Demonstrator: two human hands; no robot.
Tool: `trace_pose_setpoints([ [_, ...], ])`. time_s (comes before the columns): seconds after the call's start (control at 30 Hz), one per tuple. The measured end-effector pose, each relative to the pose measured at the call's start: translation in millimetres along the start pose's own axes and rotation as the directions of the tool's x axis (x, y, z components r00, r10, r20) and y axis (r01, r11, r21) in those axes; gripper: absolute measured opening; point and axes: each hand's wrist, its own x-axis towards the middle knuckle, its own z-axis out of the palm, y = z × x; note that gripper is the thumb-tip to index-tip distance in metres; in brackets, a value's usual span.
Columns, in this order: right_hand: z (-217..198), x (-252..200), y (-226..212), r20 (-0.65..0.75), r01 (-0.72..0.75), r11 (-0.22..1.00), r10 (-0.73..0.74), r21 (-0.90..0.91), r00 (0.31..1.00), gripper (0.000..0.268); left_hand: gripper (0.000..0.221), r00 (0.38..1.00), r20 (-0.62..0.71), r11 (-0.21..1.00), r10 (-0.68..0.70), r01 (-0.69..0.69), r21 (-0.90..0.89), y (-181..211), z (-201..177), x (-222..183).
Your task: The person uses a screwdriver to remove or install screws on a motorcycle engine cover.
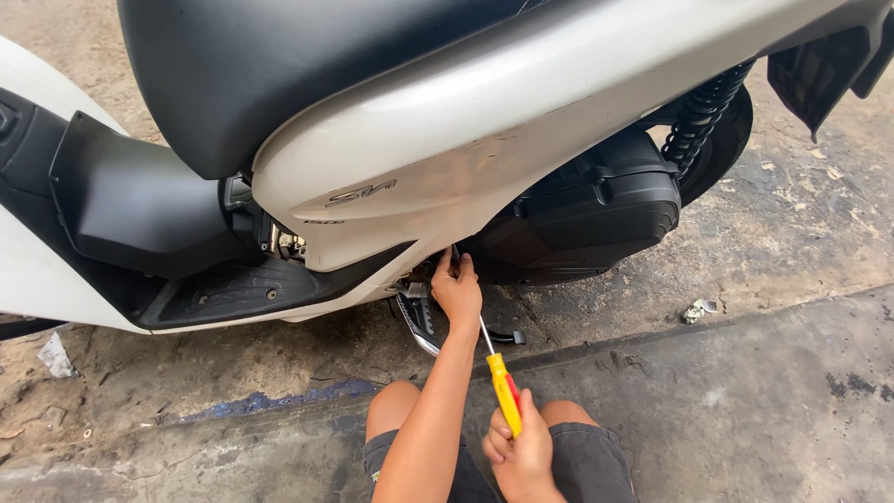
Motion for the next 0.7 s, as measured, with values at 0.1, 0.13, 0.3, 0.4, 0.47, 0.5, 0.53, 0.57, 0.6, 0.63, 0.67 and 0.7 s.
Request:
trace_pose_setpoints([
  [0.1, -23.4, 12.1, -1.1, 0.655, -0.735, 0.408, 0.344, 0.542, 0.673, 0.042, 0.044, 0.997, -0.013, 0.997, 0.071, -0.07, 0.024, -14.1, 1.3, 1.0],
  [0.13, -22.5, 11.8, -5.2, 0.617, -0.698, 0.499, 0.351, 0.513, 0.704, 0.052, 0.044, 0.997, -0.014, 0.997, 0.074, -0.074, 0.012, -11.9, 2.1, 1.3],
  [0.3, -14.3, -6.5, -14.4, 0.212, -0.049, 0.99, 0.076, -0.131, 0.974, 0.051, 0.041, 0.998, -0.033, 0.998, 0.053, -0.054, -0.04, -2.1, 2.8, 0.4],
  [0.4, -9.9, -16.2, -6.8, 0.331, 0.465, 0.255, -0.431, -0.848, 0.839, 0.061, 0.041, 0.998, -0.022, 0.996, 0.057, -0.059, -0.065, -6.6, 3.6, 3.4],
  [0.47, -6.1, -10.4, 5.0, 0.373, 0.474, 0.068, -0.524, -0.878, 0.766, 0.059, 0.041, 0.998, -0.019, 0.997, 0.064, -0.065, -0.052, -9.4, 2.7, 5.2],
  [0.5, -0.7, -8.9, 3.4, 0.367, 0.47, 0.071, -0.526, -0.88, 0.767, 0.059, 0.041, 0.998, -0.013, 0.997, 0.064, -0.065, -0.05, -5.2, 3.1, 7.6],
  [0.53, 2.9, -11.0, 4.4, 0.316, 0.481, 0.198, -0.537, -0.854, 0.782, 0.053, 0.042, 0.998, 0.008, 0.995, 0.065, -0.064, -0.072, -4.7, -0.1, 7.1],
  [0.57, 6.8, -12.8, 5.9, 0.263, 0.486, 0.322, -0.541, -0.812, 0.799, 0.049, 0.042, 0.997, 0.029, 0.994, 0.066, -0.063, -0.095, -4.6, -3.4, 7.0],
  [0.6, 9.6, -9.4, 6.2, 0.26, 0.479, 0.325, -0.534, -0.816, 0.804, 0.049, 0.042, 0.998, 0.03, 0.995, 0.058, -0.055, -0.089, -5.9, -1.7, 8.3],
  [0.63, 12.4, -7.1, 6.5, 0.046, 0.288, 0.847, -0.299, -0.447, 0.953, 0.047, 0.041, 0.998, 0.019, 0.994, 0.055, -0.053, -0.092, -6.9, -0.7, 9.0],
  [0.67, 15.0, -3.8, 5.6, 0.006, -0.039, 0.993, 0.039, 0.113, 0.999, 0.051, 0.041, 0.998, 0.006, 0.993, 0.056, -0.055, -0.1, -6.1, 1.2, 10.0],
  [0.7, 2.7, 7.1, 11.8, 0.004, -0.042, 0.993, 0.042, 0.111, 0.999, 0.051, 0.041, 0.999, 0.005, 0.994, 0.052, -0.051, -0.099, -10.5, 0.8, 9.8],
])
